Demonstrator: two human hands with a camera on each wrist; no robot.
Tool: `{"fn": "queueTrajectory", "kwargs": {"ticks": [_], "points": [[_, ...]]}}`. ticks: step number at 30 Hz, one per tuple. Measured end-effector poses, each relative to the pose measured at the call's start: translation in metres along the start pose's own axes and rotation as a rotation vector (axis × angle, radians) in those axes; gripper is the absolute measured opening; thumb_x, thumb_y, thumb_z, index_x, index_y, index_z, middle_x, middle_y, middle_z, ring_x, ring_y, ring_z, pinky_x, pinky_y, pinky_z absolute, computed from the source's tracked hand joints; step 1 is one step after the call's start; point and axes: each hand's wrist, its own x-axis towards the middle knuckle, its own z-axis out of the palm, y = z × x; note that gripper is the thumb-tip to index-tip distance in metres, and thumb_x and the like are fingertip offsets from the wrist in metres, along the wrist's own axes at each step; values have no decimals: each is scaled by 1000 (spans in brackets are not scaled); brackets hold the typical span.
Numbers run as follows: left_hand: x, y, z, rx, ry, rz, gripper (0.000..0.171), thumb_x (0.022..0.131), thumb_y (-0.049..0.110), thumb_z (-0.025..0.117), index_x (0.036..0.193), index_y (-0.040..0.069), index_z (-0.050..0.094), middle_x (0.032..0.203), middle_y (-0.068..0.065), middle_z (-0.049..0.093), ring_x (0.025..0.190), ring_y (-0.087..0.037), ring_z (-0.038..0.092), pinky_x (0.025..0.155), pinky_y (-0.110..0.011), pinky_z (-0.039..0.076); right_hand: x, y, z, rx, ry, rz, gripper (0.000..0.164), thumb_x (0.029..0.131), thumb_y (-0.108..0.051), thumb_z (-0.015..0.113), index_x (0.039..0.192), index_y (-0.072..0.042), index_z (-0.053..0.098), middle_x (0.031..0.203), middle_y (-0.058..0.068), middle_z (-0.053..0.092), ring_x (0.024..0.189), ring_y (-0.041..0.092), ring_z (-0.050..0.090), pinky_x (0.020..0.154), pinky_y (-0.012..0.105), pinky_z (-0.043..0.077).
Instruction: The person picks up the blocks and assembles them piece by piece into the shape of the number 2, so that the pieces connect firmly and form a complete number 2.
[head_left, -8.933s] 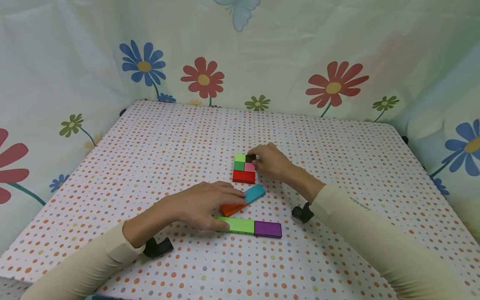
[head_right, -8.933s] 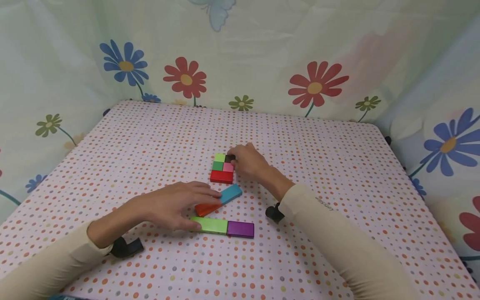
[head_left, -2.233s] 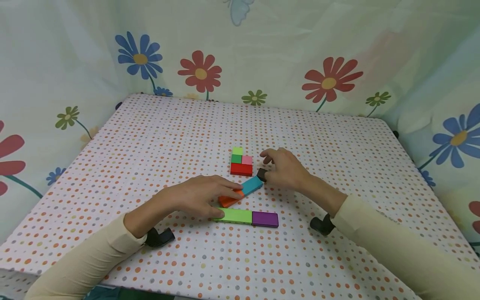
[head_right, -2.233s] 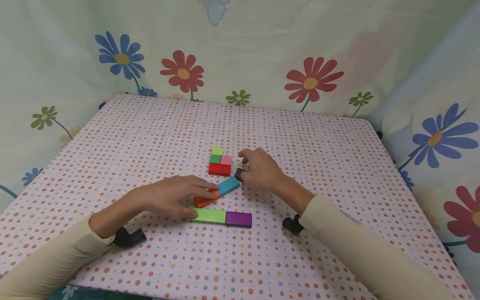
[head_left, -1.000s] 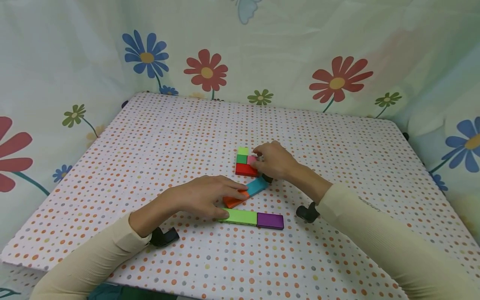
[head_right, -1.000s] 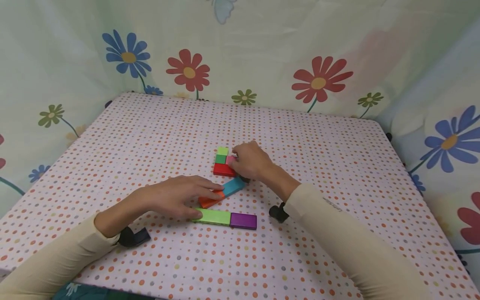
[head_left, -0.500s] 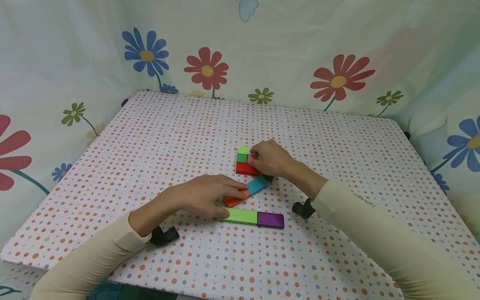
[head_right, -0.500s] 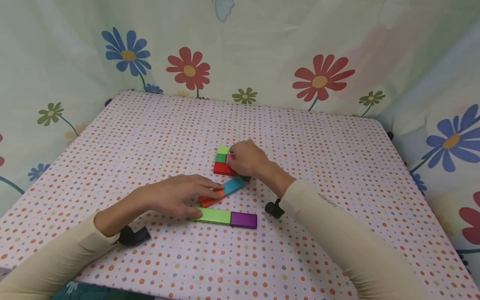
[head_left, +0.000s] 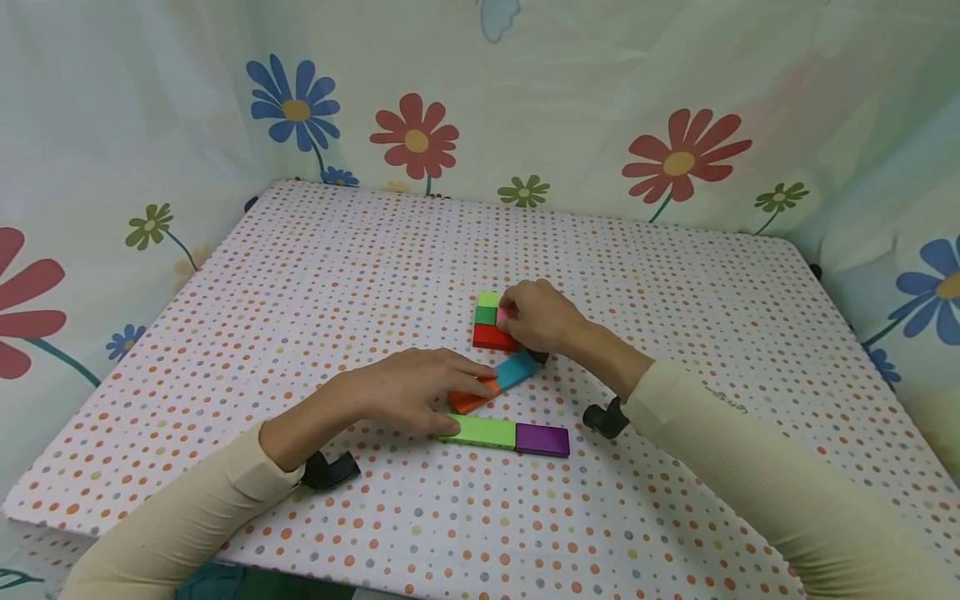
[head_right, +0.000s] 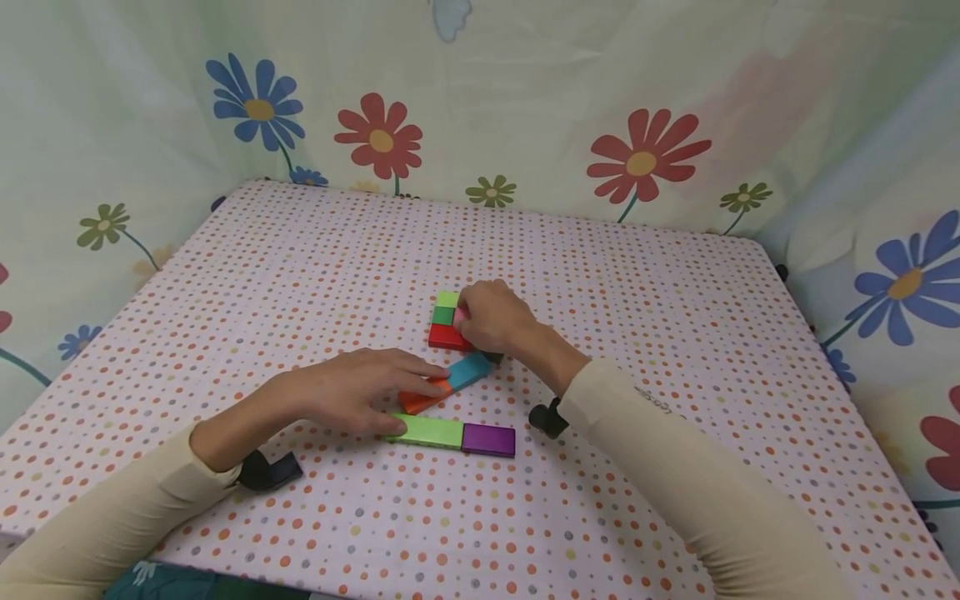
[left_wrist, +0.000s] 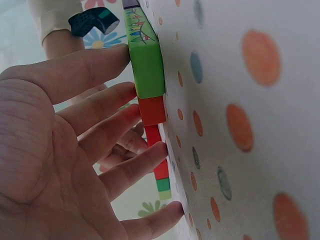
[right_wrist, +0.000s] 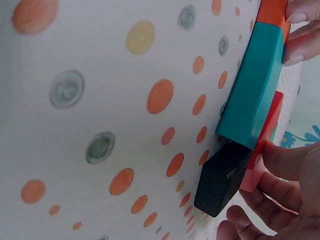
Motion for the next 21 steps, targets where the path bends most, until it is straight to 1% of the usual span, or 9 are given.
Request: {"fn": "queueTrajectory", "kwargs": {"ticks": [6,11,14,18,21], "points": [[0,1,-1,4,-4,-9,59,90,23,73,147,28,57,159,12,41,148,-15,33,118,-47,31,-1,-1,0,7,7,16,33,97,-22,68,122,0,66,114,14,69,98,26,61,85,39,54],[0,1,0,1,-6,-3,60,90,22,73,147,27,57,159,11,41,148,-16,33,118,-47,31,-1,0,2,40,24,21,29,98,-16,65,122,0,66,114,14,68,96,26,62,83,38,55],[0,1,0,1,-6,-2,60,90,22,73,147,27,57,159,11,41,148,-16,33,118,-47,31,-1,1,2,63,38,27,27,99,-13,62,122,0,65,116,14,68,100,27,62,83,38,56],[0,1,0,3,-9,-4,60,90,22,73,147,27,56,159,11,41,148,-16,33,118,-47,31,-1,2,1,97,44,38,26,99,-10,62,123,1,65,118,16,67,106,30,61,87,39,56],[0,1,-1,4,-10,-6,59,90,23,72,147,27,56,159,11,41,148,-16,33,118,-47,31,-1,3,-1,118,40,34,27,99,-9,62,124,2,64,118,17,67,106,31,60,88,40,56]]}}
